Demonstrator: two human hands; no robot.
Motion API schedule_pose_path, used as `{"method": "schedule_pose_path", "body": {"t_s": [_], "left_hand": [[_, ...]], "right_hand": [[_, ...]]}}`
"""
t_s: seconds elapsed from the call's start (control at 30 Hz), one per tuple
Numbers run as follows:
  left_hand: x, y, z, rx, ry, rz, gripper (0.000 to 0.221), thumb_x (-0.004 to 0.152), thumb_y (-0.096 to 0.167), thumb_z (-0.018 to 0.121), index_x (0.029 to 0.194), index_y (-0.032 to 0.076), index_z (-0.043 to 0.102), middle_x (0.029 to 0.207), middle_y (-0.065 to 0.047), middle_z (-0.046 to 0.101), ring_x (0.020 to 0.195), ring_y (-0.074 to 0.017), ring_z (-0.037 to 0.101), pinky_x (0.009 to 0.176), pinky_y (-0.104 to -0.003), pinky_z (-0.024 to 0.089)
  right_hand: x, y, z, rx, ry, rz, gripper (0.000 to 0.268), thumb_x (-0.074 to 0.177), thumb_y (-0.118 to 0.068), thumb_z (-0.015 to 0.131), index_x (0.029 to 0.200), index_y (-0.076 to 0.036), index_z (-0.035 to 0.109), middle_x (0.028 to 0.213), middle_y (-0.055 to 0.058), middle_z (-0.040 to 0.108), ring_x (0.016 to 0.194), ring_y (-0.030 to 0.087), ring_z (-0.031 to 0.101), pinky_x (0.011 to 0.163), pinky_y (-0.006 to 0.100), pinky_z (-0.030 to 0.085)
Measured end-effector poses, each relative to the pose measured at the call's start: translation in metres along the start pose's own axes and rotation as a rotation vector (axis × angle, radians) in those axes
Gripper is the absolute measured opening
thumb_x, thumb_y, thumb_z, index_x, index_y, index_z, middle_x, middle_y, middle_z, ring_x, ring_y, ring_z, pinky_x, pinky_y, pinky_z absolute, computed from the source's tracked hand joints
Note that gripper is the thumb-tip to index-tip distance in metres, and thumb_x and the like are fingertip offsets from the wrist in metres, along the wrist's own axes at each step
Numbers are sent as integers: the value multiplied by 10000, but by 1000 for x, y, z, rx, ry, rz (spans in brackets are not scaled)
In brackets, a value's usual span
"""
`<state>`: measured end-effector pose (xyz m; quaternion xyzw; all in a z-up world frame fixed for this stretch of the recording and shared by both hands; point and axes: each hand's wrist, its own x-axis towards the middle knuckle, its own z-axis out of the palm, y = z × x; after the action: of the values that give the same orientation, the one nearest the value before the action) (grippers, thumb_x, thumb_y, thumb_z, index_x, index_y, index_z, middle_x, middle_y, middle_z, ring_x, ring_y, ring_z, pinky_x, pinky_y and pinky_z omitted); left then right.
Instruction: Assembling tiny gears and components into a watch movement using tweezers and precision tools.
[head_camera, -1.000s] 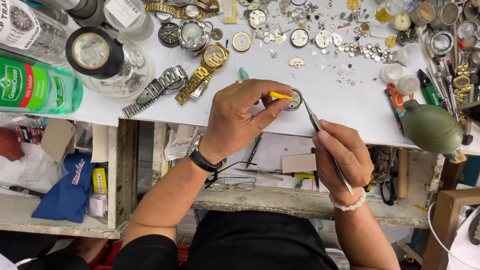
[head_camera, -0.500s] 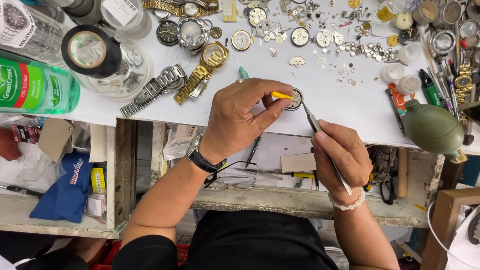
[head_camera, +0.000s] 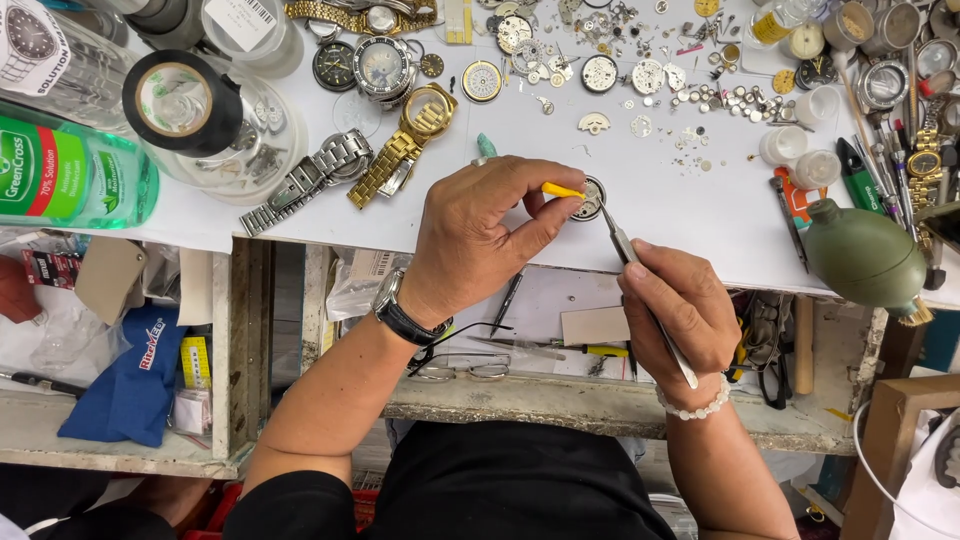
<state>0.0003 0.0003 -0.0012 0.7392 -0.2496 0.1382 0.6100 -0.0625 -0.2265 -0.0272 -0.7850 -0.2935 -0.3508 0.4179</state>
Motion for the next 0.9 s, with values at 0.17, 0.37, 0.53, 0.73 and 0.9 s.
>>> {"method": "schedule_pose_path", "body": {"t_s": [0.17,0.37,0.53,0.73,0.9], "left_hand": [[0,0,0,-2,-3,-1,199,1000,107,751,1183,171,706,1041,-34,764,750,-172,697,758,-325,573],[1,1,0,9,2,-3,196,997,110,754,1176,174,706,1038,-34,765,751,-172,698,755,-327,577],[0,2,-1,-2,-1,-6,196,997,103,752,1176,166,705,1038,-49,765,749,-184,701,753,-335,579],[0,1,0,5,4,-7,203,995,108,758,1179,175,706,1048,-32,766,752,-173,703,755,-329,579],[0,1,0,5,1,-3,195,1004,115,748,1184,175,702,1055,-31,766,753,-176,704,752,-332,580]], "right_hand": [[2,-1,0,7,-1,-1,160,880,133,782,1019,53,791,1014,323,741,825,437,735,670,483,583],[1,0,0,9,0,-12,151,878,127,783,1013,60,788,1002,325,741,813,440,734,663,486,582],[0,0,0,6,3,-12,145,880,116,791,1013,57,782,1000,323,742,809,432,733,659,481,581],[0,0,0,13,38,-3,130,886,111,794,1009,72,777,982,331,741,804,426,737,665,476,583],[2,-2,0,8,24,9,139,881,120,798,1010,73,777,983,331,739,816,447,741,669,487,587]]}}
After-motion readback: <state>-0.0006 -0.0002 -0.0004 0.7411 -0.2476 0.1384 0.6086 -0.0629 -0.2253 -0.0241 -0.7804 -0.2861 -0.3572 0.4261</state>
